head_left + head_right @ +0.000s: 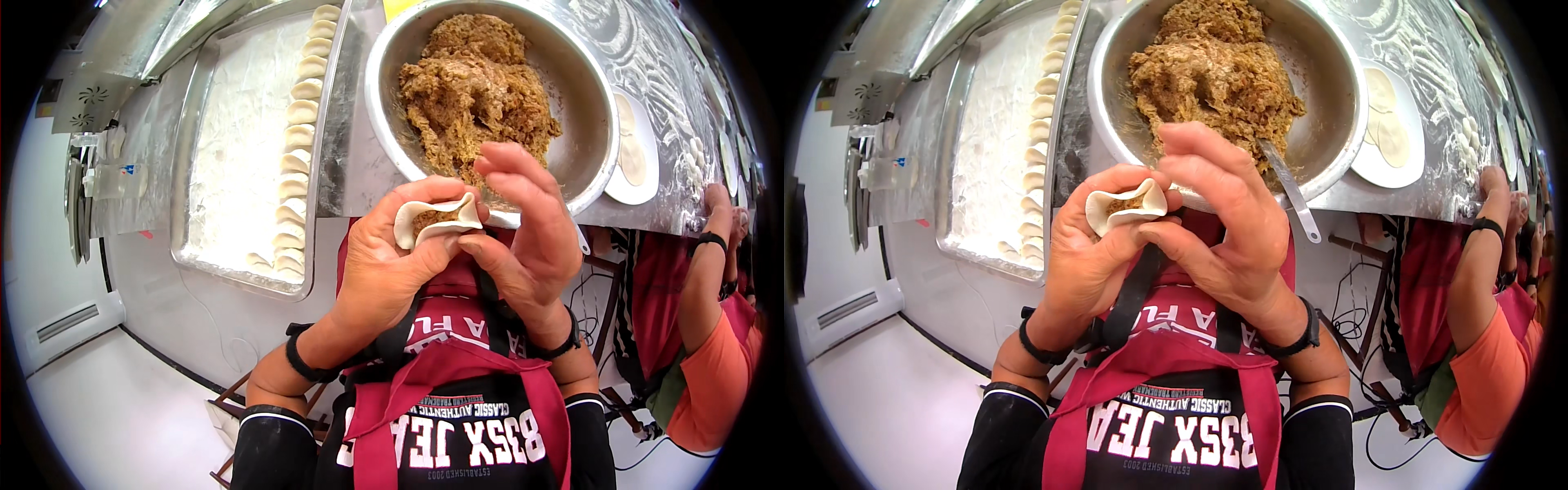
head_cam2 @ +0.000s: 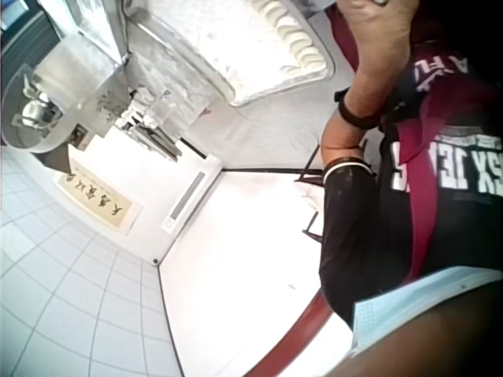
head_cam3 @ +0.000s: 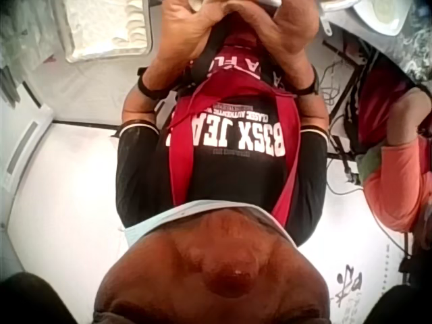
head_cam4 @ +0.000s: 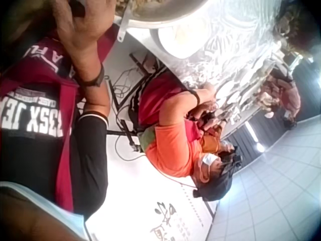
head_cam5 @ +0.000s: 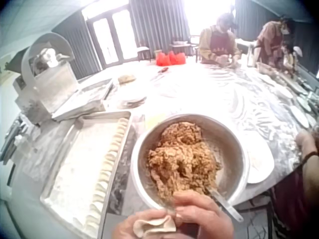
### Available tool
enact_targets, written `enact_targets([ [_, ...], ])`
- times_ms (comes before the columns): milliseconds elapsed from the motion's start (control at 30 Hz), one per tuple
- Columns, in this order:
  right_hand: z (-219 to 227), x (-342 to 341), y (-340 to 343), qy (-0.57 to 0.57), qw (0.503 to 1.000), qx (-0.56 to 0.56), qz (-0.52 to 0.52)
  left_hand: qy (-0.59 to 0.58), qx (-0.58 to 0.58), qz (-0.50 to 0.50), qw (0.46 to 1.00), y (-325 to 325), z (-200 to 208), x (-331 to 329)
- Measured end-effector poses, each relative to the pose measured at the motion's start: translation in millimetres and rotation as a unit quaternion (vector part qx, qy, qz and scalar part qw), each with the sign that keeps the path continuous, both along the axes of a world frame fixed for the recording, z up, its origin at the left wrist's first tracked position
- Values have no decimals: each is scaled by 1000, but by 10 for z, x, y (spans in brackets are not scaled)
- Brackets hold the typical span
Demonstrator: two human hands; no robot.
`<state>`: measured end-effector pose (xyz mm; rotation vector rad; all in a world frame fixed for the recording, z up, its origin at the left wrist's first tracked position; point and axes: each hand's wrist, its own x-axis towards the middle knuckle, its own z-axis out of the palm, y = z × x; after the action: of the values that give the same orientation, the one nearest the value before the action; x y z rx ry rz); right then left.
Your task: Portioning meat filling onto dough wrappers and folding them into dumplings at a kitchen prep station.
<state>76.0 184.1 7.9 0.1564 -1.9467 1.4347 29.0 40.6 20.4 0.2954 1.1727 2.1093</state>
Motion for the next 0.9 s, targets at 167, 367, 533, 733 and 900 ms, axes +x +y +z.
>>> enact_targets([
  [167, -6, -6, 1, -31, 998, -42, 32, -9, -38, 12, 999, 20, 7, 19],
  [367, -44, -26, 13, 0, 998, -53, 34, 16, -41, 3, 999, 31, -12, 36],
  [533, -11, -33, 43, 12, 999, -17, 32, 54, -49, 18, 997, 58, -6, 48],
  [733, -5, -35, -42, -13, 996, -85, 7, 111, -74, 52, 990, 36, -15, 72],
  [900, -40, -55, 33, 13, 1000, -2, 28, 124, -82, 36, 988, 31, 10, 64],
])
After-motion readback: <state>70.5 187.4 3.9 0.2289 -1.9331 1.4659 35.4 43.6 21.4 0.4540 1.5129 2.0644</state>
